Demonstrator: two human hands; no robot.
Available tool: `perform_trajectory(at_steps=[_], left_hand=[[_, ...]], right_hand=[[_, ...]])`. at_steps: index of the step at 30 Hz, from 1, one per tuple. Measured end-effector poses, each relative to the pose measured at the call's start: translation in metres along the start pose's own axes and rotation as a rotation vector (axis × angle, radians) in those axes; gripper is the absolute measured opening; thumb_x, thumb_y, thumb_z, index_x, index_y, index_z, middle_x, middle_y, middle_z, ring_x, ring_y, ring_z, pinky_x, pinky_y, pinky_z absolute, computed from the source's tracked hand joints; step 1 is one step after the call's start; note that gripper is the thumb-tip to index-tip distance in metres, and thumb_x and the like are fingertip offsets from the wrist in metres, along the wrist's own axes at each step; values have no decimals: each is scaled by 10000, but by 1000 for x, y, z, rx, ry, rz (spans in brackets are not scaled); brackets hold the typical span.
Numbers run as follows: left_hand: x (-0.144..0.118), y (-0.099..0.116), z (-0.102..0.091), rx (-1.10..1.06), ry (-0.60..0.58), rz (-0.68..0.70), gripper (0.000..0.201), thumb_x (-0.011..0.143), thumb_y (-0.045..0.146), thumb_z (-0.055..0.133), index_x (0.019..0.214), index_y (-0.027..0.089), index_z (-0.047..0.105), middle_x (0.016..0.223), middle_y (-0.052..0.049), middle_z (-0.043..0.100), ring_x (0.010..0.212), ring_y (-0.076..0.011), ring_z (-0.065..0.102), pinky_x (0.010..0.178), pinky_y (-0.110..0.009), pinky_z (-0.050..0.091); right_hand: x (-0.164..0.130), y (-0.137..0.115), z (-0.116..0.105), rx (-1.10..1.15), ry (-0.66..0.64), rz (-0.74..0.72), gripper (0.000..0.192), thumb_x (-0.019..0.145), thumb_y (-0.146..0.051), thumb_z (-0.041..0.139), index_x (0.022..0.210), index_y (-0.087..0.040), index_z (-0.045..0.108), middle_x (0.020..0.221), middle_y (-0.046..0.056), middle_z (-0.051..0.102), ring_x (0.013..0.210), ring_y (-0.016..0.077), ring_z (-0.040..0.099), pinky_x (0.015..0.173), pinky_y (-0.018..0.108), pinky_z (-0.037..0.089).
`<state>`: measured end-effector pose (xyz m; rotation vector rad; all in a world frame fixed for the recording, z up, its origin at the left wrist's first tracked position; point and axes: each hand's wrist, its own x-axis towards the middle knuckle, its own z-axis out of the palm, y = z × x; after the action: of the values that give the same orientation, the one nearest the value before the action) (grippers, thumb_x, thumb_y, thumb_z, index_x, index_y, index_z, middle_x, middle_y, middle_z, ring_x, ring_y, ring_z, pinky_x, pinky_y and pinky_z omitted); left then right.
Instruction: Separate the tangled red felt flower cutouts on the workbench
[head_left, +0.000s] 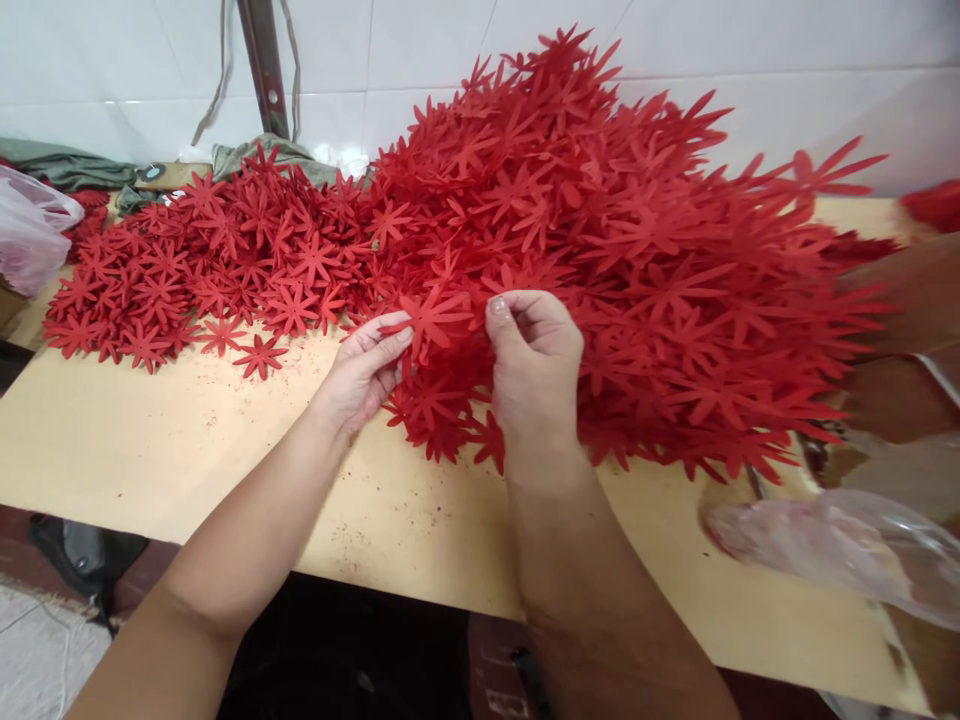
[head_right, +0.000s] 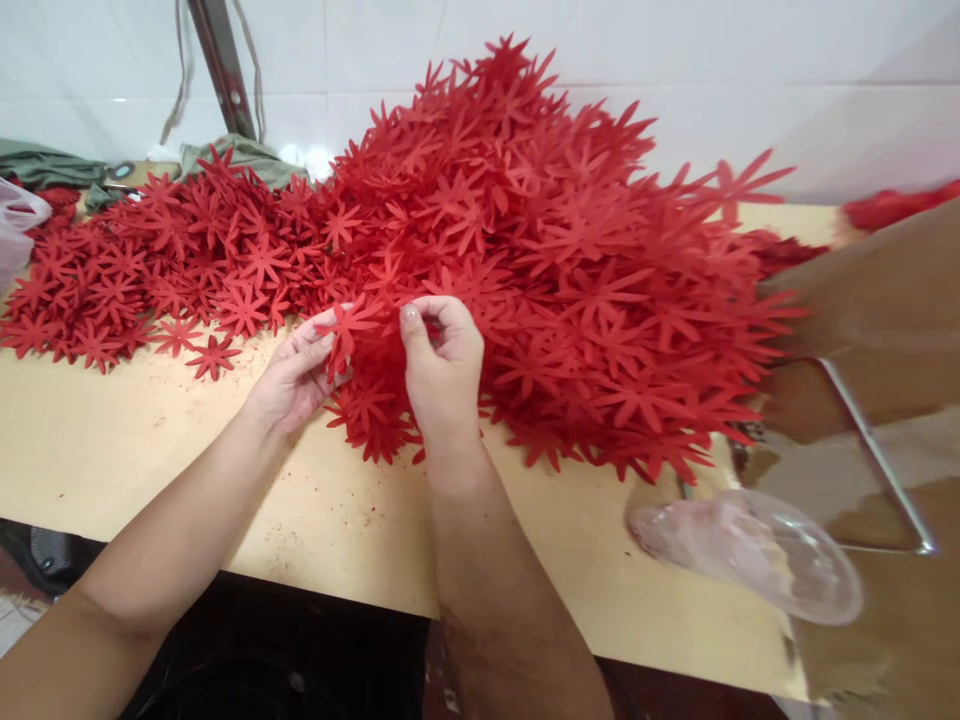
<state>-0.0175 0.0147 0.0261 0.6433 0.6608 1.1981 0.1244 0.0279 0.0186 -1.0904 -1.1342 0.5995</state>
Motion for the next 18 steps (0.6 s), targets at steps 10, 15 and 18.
perform_trajectory(at_steps=[10, 15, 18], left_hand=[[1, -12, -2, 100, -8, -83, 283, 600, 207, 808, 842, 149, 673, 763, 15, 706, 633, -62, 628, 668, -205, 478], [5, -11, -2, 72, 54, -42, 246, 568, 184, 812, 741, 150, 640, 658, 46, 671, 570, -43, 599, 603, -180, 450], [7, -9, -5, 69, 106, 9, 244, 601, 190, 791, 796, 167, 647, 686, 52, 676, 591, -39, 593, 598, -174, 438]], right_hand=[[-12, -6, 10, 120, -107, 43, 196, 730, -356, 701, 779, -218, 570, 782, -16, 593, 710, 107, 570, 706, 278, 495], [0, 3, -2, 103, 50, 41, 150, 790, -344, 621, 750, -212, 561, 735, -9, 581, 620, 102, 527, 629, 282, 483], [9, 8, -13, 41, 196, 19, 85, 796, -293, 599, 823, -212, 601, 838, 27, 633, 669, 120, 561, 713, 334, 507]])
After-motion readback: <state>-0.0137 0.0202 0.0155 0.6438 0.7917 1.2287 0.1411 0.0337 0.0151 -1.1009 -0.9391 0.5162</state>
